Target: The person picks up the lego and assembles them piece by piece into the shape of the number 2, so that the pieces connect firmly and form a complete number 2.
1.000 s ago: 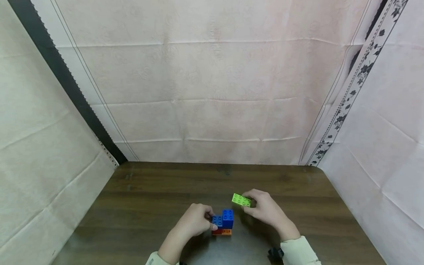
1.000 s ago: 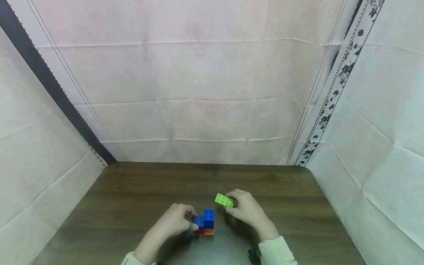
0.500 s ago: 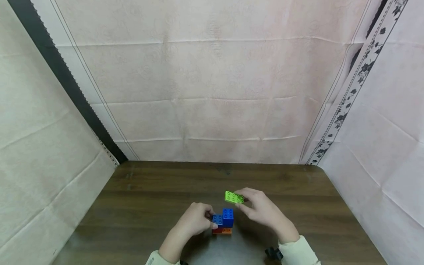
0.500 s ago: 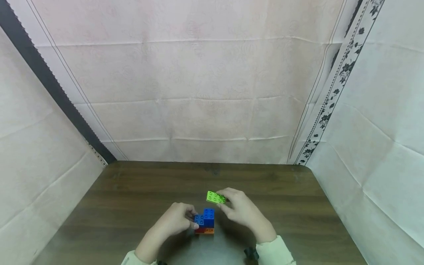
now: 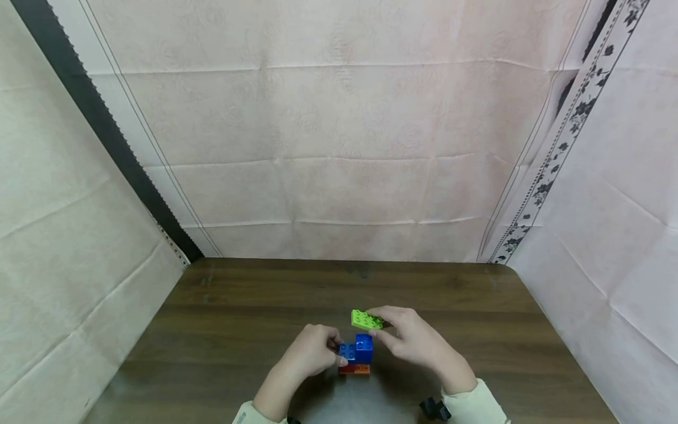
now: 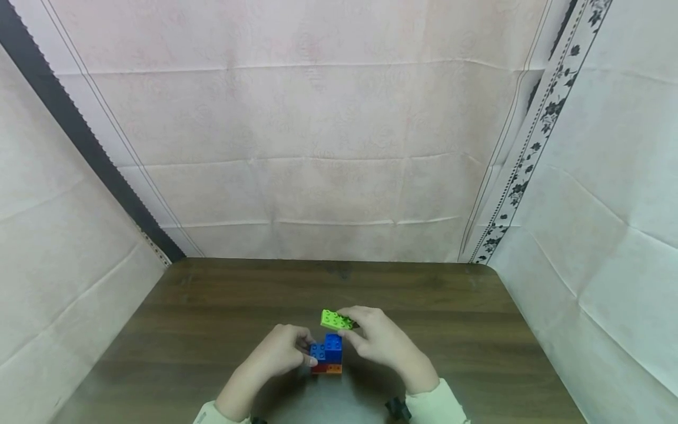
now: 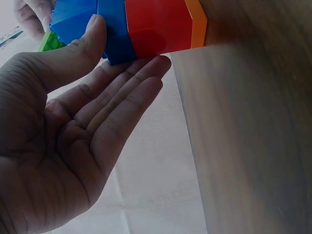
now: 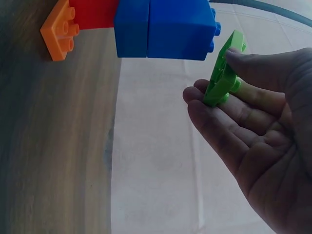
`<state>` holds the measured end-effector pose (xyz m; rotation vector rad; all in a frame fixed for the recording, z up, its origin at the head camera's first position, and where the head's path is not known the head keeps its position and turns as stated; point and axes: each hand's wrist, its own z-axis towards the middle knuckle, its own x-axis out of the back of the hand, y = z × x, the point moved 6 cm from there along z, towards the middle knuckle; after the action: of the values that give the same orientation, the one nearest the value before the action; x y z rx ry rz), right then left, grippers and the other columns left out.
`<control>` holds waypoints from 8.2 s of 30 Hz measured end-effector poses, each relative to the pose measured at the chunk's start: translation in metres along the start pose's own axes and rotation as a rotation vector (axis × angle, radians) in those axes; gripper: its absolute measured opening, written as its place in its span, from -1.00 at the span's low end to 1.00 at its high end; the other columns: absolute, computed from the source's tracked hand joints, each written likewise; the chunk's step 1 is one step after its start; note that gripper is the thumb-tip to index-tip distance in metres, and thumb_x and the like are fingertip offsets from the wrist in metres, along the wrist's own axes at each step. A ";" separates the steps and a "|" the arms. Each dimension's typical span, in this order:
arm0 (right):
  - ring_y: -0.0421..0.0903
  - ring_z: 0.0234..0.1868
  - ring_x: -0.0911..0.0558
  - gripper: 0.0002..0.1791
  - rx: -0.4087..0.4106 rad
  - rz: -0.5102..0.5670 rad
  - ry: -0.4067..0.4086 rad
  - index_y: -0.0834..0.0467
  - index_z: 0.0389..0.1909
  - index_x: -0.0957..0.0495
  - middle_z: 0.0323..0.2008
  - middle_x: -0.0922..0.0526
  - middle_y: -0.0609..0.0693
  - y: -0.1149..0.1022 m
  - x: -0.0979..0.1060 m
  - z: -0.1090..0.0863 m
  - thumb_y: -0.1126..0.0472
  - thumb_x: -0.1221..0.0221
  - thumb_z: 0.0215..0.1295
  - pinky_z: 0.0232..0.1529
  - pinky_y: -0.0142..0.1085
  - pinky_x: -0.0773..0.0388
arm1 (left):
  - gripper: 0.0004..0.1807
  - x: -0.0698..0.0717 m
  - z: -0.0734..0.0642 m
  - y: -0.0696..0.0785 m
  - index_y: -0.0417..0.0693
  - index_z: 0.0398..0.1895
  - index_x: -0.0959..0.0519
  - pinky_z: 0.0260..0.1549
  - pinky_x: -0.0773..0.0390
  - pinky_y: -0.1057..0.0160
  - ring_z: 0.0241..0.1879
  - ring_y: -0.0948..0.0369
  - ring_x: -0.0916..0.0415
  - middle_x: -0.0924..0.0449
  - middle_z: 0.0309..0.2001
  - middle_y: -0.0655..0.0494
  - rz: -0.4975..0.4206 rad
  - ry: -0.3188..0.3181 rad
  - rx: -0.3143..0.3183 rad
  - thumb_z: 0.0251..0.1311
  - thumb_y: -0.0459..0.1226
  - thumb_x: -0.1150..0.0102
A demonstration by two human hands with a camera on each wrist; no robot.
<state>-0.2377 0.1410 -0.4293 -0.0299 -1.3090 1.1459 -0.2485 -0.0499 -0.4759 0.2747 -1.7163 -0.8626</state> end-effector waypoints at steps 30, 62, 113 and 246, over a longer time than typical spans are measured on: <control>-0.34 -0.12 -0.62 -0.64 -0.021 -0.106 -0.123 0.15 0.14 -0.58 -0.03 -0.69 -0.07 -0.022 -0.016 0.000 0.13 -0.27 0.40 -0.12 -0.36 -0.61 | -0.75 0.000 -0.001 0.001 -0.01 -0.31 -0.67 -0.32 -0.55 0.10 -0.41 0.26 -0.52 -0.62 -0.43 0.25 -0.041 -0.020 0.004 -0.04 -0.24 -0.57; -0.37 -0.20 -0.59 -0.65 -0.069 -0.112 -0.142 0.13 0.13 -0.58 -0.06 -0.69 -0.11 -0.021 -0.013 0.002 0.16 -0.29 0.37 -0.14 -0.34 -0.60 | -0.74 -0.001 0.003 0.001 -0.01 -0.30 -0.68 -0.32 -0.55 0.11 -0.40 0.26 -0.51 -0.62 -0.42 0.26 -0.029 -0.010 -0.006 -0.05 -0.24 -0.57; -0.38 -0.32 -0.58 -0.68 -0.082 -0.079 -0.191 0.06 0.10 -0.63 -0.10 -0.71 -0.18 -0.021 -0.017 0.006 0.15 -0.31 0.36 -0.22 -0.42 -0.58 | -0.74 -0.001 0.001 0.001 0.01 -0.29 -0.69 -0.31 -0.54 0.10 -0.41 0.26 -0.50 -0.62 -0.42 0.26 -0.023 -0.021 -0.009 -0.06 -0.24 -0.57; -0.08 -0.47 -0.69 -0.68 -0.652 0.462 -0.141 0.25 -0.31 -0.69 -0.45 -0.68 0.08 0.078 -0.063 -0.017 0.02 -0.34 0.31 -0.40 -0.15 -0.68 | -0.89 -0.034 0.012 -0.044 -0.26 -0.24 -0.73 -0.31 -0.69 0.09 -0.32 0.13 -0.66 -0.68 -0.31 0.01 -0.628 -0.041 0.150 0.20 -0.38 -0.38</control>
<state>-0.2640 0.1472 -0.5277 -0.7740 -1.8146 1.0602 -0.2584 -0.0559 -0.5313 0.9364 -1.7567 -1.1906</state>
